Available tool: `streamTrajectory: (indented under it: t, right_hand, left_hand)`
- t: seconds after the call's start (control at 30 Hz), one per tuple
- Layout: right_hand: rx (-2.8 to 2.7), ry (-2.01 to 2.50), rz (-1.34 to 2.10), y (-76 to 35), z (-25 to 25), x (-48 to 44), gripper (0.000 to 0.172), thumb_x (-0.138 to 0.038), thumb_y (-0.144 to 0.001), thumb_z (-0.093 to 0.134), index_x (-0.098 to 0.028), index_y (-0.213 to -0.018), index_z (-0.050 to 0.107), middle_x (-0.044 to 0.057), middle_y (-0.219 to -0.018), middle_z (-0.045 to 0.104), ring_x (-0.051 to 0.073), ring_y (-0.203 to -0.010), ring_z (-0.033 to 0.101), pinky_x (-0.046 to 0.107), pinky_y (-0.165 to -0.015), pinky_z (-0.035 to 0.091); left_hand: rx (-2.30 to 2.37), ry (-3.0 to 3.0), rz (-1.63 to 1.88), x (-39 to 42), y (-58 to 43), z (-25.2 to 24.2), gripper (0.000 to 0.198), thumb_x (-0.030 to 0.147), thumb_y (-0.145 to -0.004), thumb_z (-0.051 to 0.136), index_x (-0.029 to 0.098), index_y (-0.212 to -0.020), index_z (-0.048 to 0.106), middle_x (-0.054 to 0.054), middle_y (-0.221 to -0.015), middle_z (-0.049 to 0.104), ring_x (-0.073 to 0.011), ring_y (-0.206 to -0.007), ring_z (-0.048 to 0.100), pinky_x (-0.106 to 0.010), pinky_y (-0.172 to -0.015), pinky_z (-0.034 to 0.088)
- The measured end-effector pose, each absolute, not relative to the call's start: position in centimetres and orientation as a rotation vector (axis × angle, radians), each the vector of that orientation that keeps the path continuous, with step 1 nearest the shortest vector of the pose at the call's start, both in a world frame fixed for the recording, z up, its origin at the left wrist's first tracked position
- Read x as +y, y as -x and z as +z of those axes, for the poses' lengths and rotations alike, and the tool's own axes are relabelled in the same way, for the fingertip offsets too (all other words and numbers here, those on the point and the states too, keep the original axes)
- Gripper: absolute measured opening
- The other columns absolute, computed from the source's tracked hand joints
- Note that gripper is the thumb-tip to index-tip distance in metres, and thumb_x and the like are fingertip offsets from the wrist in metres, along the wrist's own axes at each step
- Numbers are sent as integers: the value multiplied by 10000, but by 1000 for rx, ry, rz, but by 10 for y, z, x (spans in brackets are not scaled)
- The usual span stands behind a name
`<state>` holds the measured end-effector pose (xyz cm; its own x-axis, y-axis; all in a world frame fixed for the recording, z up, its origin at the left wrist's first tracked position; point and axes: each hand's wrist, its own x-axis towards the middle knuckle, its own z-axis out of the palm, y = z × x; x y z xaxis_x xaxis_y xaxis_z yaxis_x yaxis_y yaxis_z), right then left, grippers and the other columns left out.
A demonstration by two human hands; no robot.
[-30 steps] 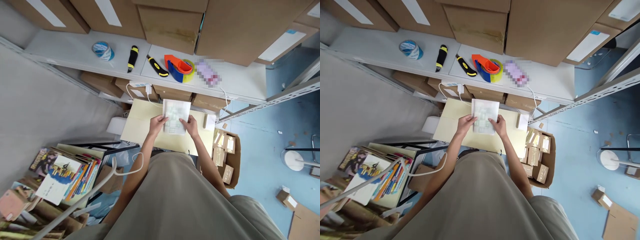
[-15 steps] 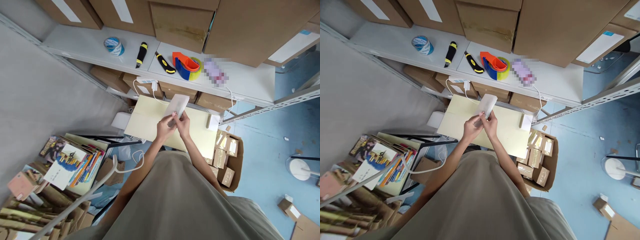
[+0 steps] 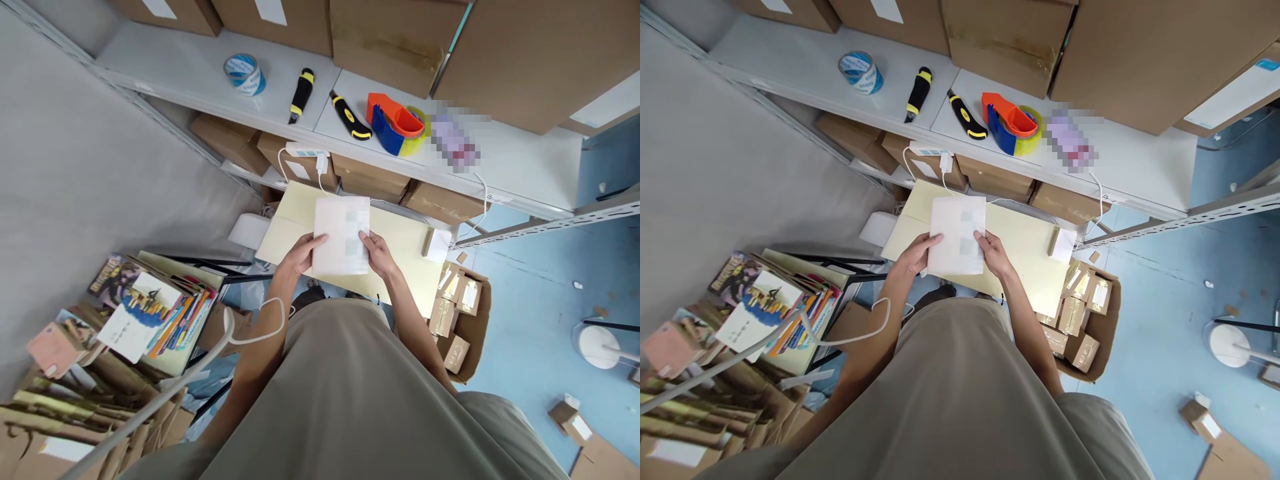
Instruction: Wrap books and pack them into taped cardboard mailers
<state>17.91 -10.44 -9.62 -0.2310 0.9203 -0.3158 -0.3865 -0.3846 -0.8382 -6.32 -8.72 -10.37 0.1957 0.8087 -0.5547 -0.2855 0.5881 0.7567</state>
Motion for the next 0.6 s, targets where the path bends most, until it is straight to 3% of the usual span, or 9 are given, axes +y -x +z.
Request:
streamTrajectory:
  t: [0.2, 0.33, 0.47, 0.53, 0.6]
  right_hand:
    - [-800, 1141, 1693, -169, -91, -92, 661, -803, -852, 837, -234, -1188, 814, 117, -1214, 882, 354, -1267, 793, 487, -1024, 695]
    - [-934, 1461, 1102, -157, -76, -86, 648, -751, -977, 705, -231, -1354, 787, 162, -1449, 820, 334, -1316, 770, 510, -1069, 670]
    - [-1183, 1493, 991, -105, -57, -83, 634, -761, -1029, 672, -238, -1373, 776, 176, -1448, 808, 309, -1165, 814, 451, -950, 690]
    - [-1251, 1564, 960, -71, -51, -79, 694, -763, -957, 786, -243, -1414, 748, 178, -1418, 801, 302, -1091, 818, 436, -909, 689]
    - [-1232, 1684, 839, -45, -46, -73, 734, -754, -902, 847, -237, -1409, 727, 173, -1344, 803, 305, -1042, 802, 440, -897, 673]
  left_hand:
    - [1106, -566, 938, -74, 74, -97, 777, 596, -508, 1130, 134, -1068, 853, -182, -1090, 894, -435, -1140, 832, -511, -986, 681]
    - [1164, -656, 1072, -59, 86, -87, 775, 629, -499, 1118, 144, -1036, 841, -153, -1079, 891, -363, -1040, 818, -431, -899, 654]
    - [1417, -965, 1103, -52, 85, -74, 608, 652, -689, 1016, 157, -1007, 861, -122, -1021, 892, -322, -941, 798, -388, -815, 628]
    - [1526, -1162, 1056, -56, 81, -68, 467, 590, -838, 928, 176, -1050, 887, -122, -1001, 894, -350, -965, 813, -432, -870, 648]
    - [1506, -1317, 1002, -62, 79, -64, 420, 475, -890, 887, 215, -1219, 904, -129, -1144, 907, -392, -1075, 835, -497, -974, 666]
